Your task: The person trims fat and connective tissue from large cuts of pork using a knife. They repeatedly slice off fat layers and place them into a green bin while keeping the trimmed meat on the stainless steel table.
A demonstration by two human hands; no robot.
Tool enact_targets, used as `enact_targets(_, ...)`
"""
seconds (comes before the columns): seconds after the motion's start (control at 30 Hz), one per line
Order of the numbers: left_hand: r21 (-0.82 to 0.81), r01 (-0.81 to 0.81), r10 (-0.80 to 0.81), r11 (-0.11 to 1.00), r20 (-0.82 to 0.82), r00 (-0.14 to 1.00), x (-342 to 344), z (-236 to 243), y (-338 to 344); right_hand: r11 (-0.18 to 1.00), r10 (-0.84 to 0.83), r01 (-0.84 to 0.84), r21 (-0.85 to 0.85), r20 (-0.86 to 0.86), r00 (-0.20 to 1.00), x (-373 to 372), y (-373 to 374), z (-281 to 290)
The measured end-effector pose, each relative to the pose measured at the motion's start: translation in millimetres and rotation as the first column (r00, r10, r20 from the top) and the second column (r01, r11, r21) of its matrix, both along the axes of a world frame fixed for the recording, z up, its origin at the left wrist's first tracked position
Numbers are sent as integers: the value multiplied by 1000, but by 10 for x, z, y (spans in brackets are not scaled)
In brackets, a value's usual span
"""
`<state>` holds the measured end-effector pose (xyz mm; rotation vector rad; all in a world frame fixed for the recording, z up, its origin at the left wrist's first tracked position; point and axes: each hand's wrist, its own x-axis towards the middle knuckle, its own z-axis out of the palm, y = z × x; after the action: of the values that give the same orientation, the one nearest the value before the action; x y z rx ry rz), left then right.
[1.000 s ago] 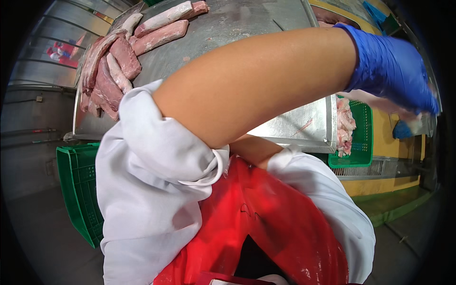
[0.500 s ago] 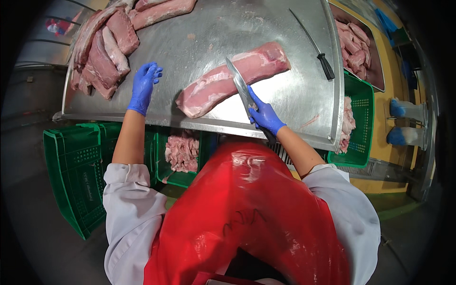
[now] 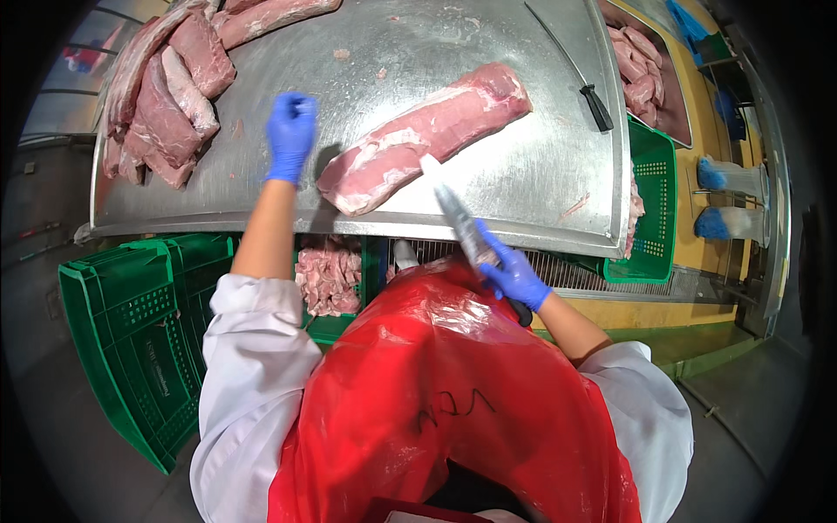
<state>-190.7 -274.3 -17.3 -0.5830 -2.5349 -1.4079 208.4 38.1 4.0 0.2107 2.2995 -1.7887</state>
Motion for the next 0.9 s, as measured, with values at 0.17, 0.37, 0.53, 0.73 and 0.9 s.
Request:
enact_targets(0.17,-733,283,-203,618,200,959,1226,450,1663,893,-403,401,-202,34,914,-520,305,-88)
enact_targets(0.37,-498,186,10,847,363,932,744,126,1424,831,-463,467,-303,91,882,-1606,-213,-304)
enact_targets(0.53,-331,250,-59,910,492,868,581,-120,1333,973,-199,209,-96,112,974,-1820,-568,-243)
enact_targets(0.73,-7,129,-97,992,616,781,430,-68,975,986,-83,100,-130,128,988,-1416,-825,-111)
enact_targets(0.9,-10,188,-144,982,602,785,393,200,1047,970,-150,172,-173,132,980,-2008,-810,-134)
